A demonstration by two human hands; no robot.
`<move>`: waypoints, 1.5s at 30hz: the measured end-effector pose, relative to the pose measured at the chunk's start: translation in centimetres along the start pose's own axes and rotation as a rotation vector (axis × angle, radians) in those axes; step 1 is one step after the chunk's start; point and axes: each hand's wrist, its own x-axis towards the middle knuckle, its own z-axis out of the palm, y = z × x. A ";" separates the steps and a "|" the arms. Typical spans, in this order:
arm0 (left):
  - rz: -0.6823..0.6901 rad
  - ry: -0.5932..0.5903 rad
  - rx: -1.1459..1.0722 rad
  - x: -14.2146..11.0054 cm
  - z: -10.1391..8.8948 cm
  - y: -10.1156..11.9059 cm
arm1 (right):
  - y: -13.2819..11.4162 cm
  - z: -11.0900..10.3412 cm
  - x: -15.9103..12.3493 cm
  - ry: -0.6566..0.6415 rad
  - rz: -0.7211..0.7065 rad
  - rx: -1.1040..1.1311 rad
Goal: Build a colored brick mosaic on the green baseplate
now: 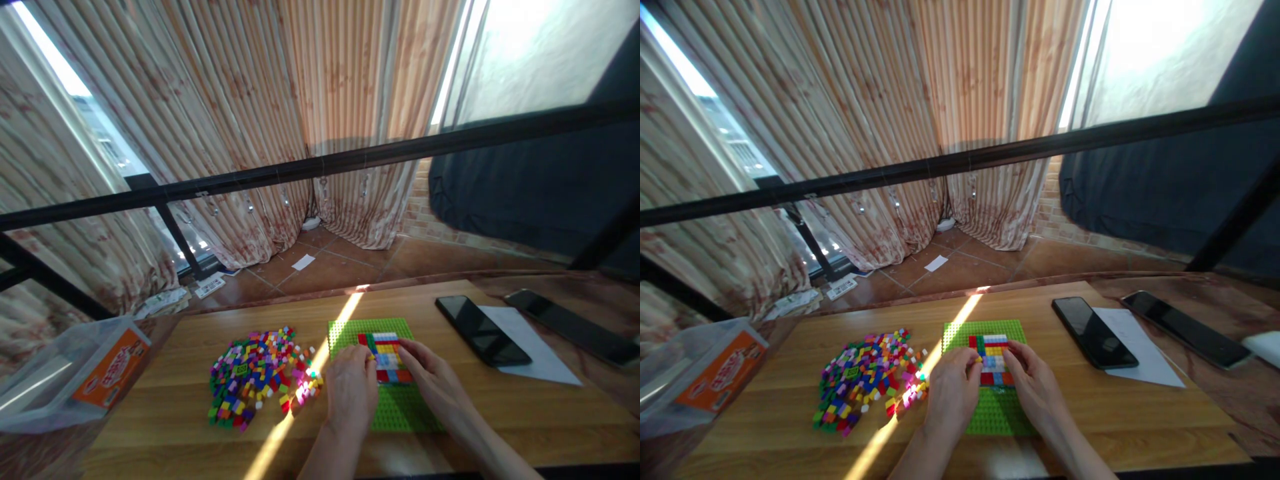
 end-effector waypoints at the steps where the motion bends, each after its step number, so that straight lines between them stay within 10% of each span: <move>1: -0.003 0.000 -0.006 0.0 0.0 0.0 | 0.0 0.0 0.0 -0.003 0.000 -0.003; 45: -0.120 0.005 -0.085 0.3 -0.5 -0.3 | 0.7 -0.1 0.0 0.006 -0.060 -0.089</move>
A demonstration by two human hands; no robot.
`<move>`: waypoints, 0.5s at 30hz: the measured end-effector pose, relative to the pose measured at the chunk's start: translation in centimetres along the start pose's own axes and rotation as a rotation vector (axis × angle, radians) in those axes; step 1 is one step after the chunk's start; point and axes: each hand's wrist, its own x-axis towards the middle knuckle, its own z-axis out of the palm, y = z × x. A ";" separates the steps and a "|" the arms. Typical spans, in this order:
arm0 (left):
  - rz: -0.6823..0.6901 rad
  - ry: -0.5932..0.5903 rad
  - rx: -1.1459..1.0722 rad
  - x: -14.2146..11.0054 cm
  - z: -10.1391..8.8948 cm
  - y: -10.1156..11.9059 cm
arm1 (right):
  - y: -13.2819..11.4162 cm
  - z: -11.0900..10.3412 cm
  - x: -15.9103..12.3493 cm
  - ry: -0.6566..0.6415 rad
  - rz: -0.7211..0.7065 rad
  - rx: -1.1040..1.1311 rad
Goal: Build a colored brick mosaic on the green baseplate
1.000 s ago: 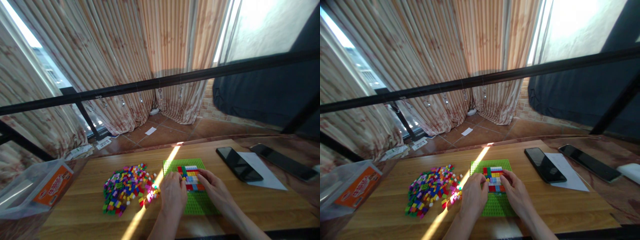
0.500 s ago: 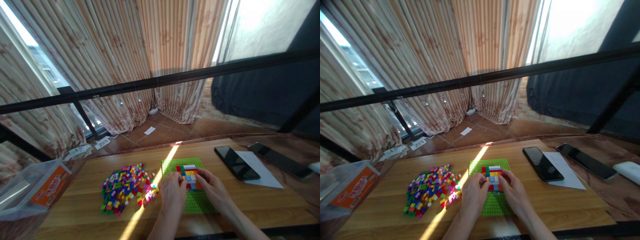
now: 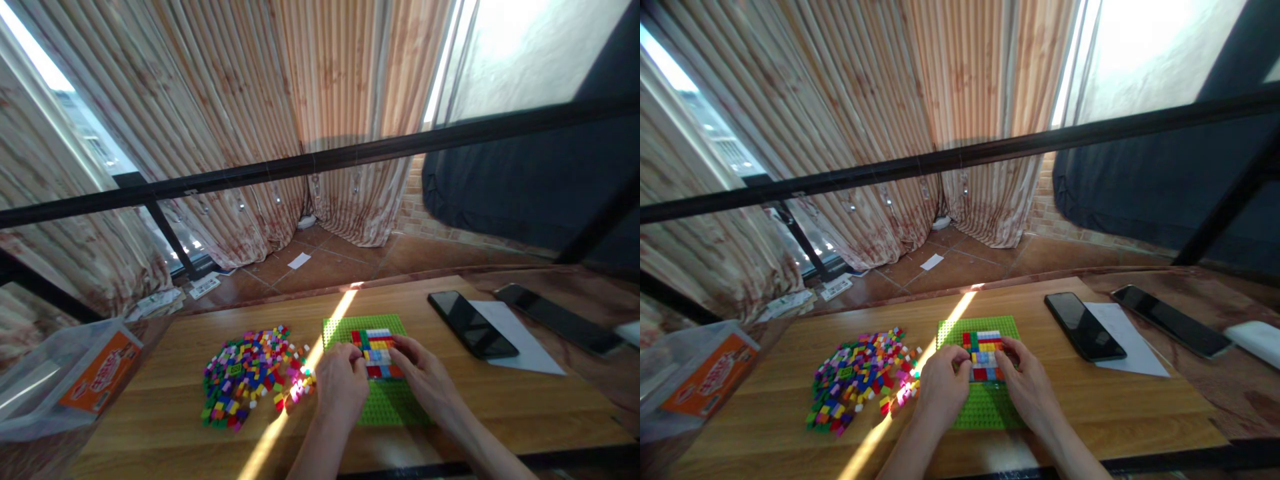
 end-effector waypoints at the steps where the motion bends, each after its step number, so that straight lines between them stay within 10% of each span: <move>1: -0.008 -0.008 -0.005 0.1 -0.1 0.1 | 0.0 -0.1 0.1 0.010 0.006 0.005; 15: -0.241 0.131 -0.156 0.7 0.8 0.0 | -1.6 -0.8 0.2 0.116 0.169 0.120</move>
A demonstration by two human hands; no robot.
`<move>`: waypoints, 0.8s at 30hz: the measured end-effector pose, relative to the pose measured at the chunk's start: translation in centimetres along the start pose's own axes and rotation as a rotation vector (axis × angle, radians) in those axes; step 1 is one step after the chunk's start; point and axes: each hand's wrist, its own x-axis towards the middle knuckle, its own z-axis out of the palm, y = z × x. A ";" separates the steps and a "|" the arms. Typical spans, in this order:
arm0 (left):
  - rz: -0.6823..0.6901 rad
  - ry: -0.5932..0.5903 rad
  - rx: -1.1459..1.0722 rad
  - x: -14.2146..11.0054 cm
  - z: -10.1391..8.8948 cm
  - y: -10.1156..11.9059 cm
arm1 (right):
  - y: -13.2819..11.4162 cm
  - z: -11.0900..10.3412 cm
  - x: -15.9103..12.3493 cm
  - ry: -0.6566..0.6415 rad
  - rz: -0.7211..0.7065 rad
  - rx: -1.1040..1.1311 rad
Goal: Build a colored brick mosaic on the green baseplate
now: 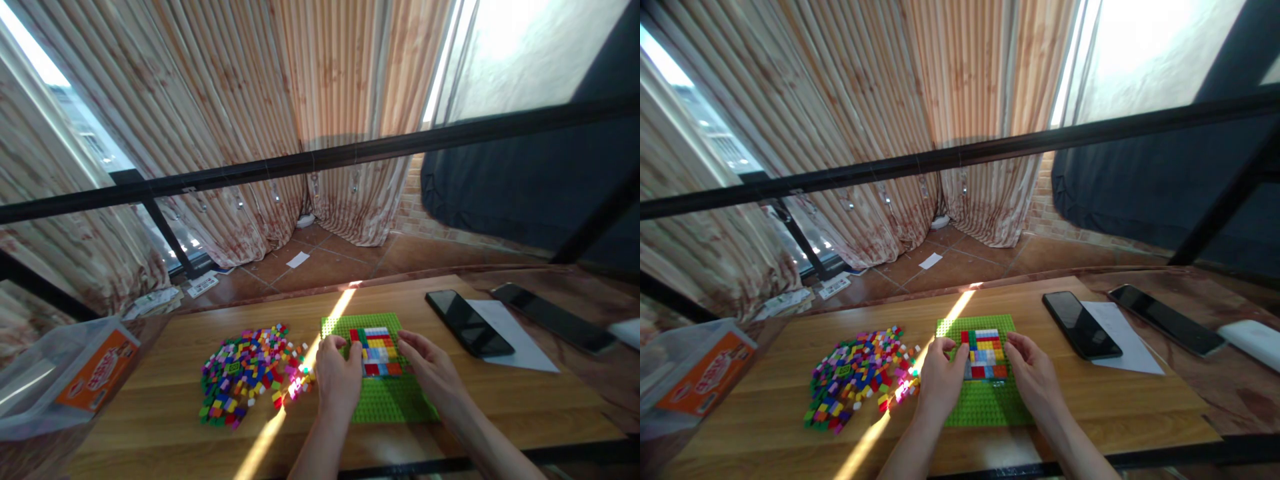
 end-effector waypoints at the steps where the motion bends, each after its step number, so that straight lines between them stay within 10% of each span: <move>1: 0.000 -0.005 0.002 -0.1 0.1 0.0 | 0.1 0.1 0.0 -0.009 0.004 -0.002; 24: -0.016 -0.018 -0.007 -0.6 0.8 0.4 | 2.1 0.4 0.1 -0.101 -0.162 -0.131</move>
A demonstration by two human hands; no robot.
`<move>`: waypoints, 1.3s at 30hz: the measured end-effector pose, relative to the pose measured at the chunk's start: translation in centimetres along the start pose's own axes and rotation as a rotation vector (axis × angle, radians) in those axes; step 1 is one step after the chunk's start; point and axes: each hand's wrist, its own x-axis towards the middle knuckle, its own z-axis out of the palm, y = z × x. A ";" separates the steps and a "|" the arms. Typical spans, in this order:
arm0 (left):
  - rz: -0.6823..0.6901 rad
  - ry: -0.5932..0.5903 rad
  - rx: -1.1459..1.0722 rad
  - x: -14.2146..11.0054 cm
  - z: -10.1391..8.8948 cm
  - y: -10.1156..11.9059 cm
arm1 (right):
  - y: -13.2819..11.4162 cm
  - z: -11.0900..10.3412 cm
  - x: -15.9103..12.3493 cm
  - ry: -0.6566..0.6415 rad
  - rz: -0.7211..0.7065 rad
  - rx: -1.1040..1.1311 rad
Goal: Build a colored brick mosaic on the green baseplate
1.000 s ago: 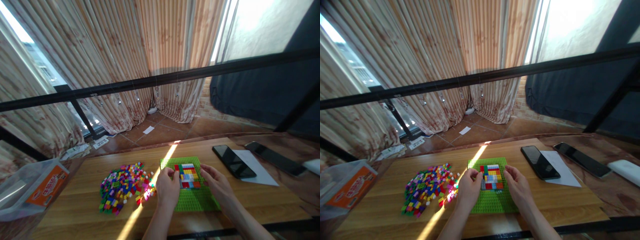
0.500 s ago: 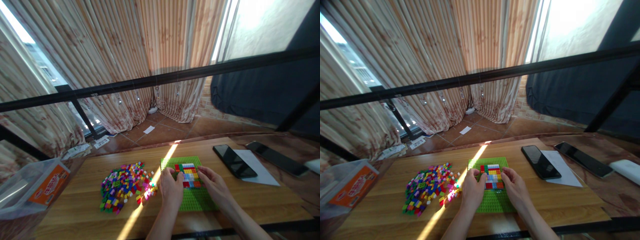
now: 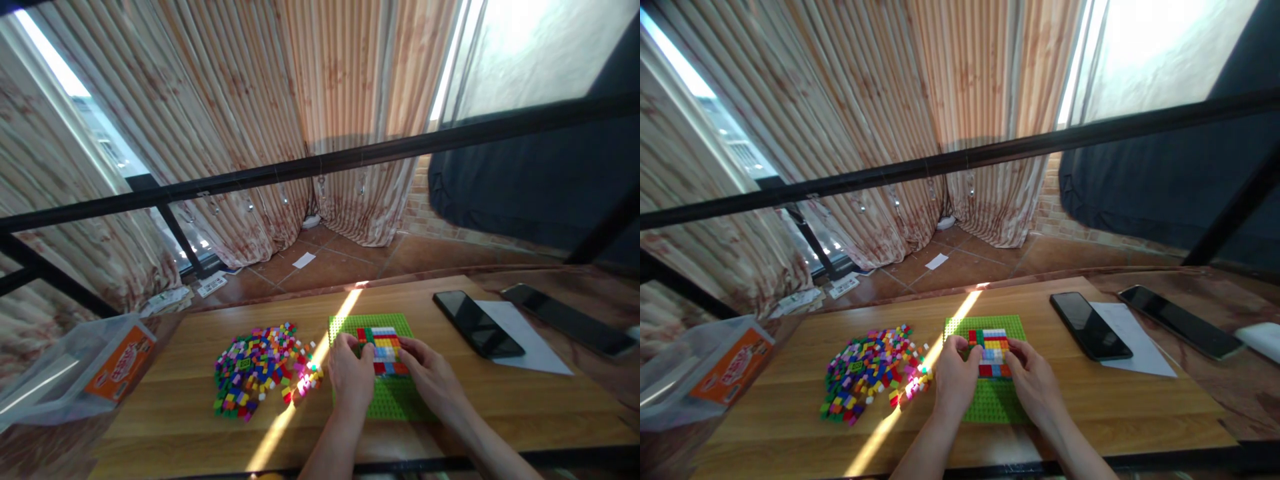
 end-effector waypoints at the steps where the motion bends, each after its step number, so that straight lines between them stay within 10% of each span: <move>1: -0.002 -0.008 -0.005 0.0 0.0 0.0 | 0.2 -0.1 0.0 0.001 -0.005 -0.023; 8: 0.027 -0.045 -0.182 0.2 -1.1 -0.5 | 0.1 -0.3 0.3 -0.030 0.011 0.008; 17: -0.071 0.080 -0.202 3.3 -7.5 -3.4 | 0.7 -0.7 0.5 -0.004 -0.030 -0.273; 25: -0.006 0.066 0.255 3.9 -13.3 -7.6 | 0.8 0.0 0.3 -0.017 -0.351 -0.545; 39: 0.221 -0.029 0.374 2.4 -13.1 -8.6 | 2.4 0.5 1.0 -0.013 -0.395 -0.639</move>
